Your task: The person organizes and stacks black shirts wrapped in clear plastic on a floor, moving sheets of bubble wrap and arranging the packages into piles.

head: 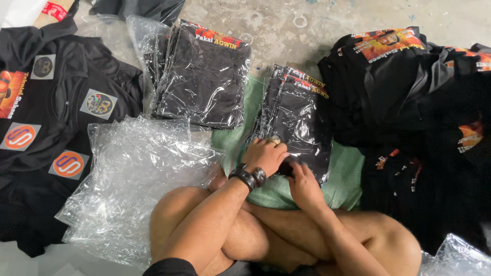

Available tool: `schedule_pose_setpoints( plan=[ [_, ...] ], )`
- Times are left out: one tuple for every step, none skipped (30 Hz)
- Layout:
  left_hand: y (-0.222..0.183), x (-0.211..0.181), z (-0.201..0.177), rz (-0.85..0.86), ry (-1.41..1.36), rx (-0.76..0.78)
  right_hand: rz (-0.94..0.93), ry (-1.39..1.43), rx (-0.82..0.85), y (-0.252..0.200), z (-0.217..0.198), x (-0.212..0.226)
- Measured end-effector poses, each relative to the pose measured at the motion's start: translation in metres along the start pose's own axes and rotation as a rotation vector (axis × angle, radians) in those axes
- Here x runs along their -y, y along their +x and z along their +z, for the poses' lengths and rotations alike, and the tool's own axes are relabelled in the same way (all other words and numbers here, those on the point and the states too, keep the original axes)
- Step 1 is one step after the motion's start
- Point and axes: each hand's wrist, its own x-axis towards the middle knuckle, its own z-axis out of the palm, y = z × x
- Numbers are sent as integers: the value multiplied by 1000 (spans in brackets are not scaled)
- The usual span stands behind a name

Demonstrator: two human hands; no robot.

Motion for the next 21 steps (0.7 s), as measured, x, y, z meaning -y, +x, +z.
schedule_pose_setpoints(
  plan=[
    [3,0,9,9,6,-151,-98,-194,-204,2,-2,9],
    [7,-1,18,19,11,-302,-194,-388,-411,5,-5,18],
    [8,-6,9,28,9,-300,-186,-390,-416,10,-4,22],
    [8,-11,1,135,-14,-397,-80,-444,-300,14,-4,25],
    [10,-17,-7,244,-39,-497,27,-497,-186,19,-6,28],
    [8,-20,-8,254,-45,-497,36,-501,-192,21,4,19],
    [9,-20,-10,295,-99,-517,12,-681,-173,27,14,11],
    [8,-21,-13,337,-153,-537,-11,-862,-151,32,24,4],
    [8,-19,-15,343,-149,-542,-11,-863,-160,29,22,6],
    [8,-17,-17,271,-126,-508,-60,-670,-262,27,21,9],
    [9,-14,-19,197,-102,-473,-109,-475,-360,24,20,11],
    [7,-14,-25,203,-98,-478,-111,-476,-367,21,17,2],
    [7,-13,-30,78,-195,-362,-290,-554,-377,17,13,-9],
    [7,-13,-35,-44,-288,-244,-469,-630,-385,14,9,-20],
    [7,-6,-29,-35,-291,-250,-466,-639,-391,11,6,-25],
    [8,0,-23,-96,-148,-87,-515,-557,-396,7,3,-30],
    [7,7,-17,-162,-5,76,-565,-471,-396,2,1,-35],
    [7,2,-24,-158,-9,71,-564,-478,-397,-9,-7,-34],
    [8,-2,-32,-256,-41,213,-502,-491,-167,-19,-14,-31],
    [8,-6,-40,-353,-74,355,-436,-500,59,-30,-21,-28],
    [8,-6,-42,-349,-72,352,-435,-502,54,-40,-34,-17]
  ],
)
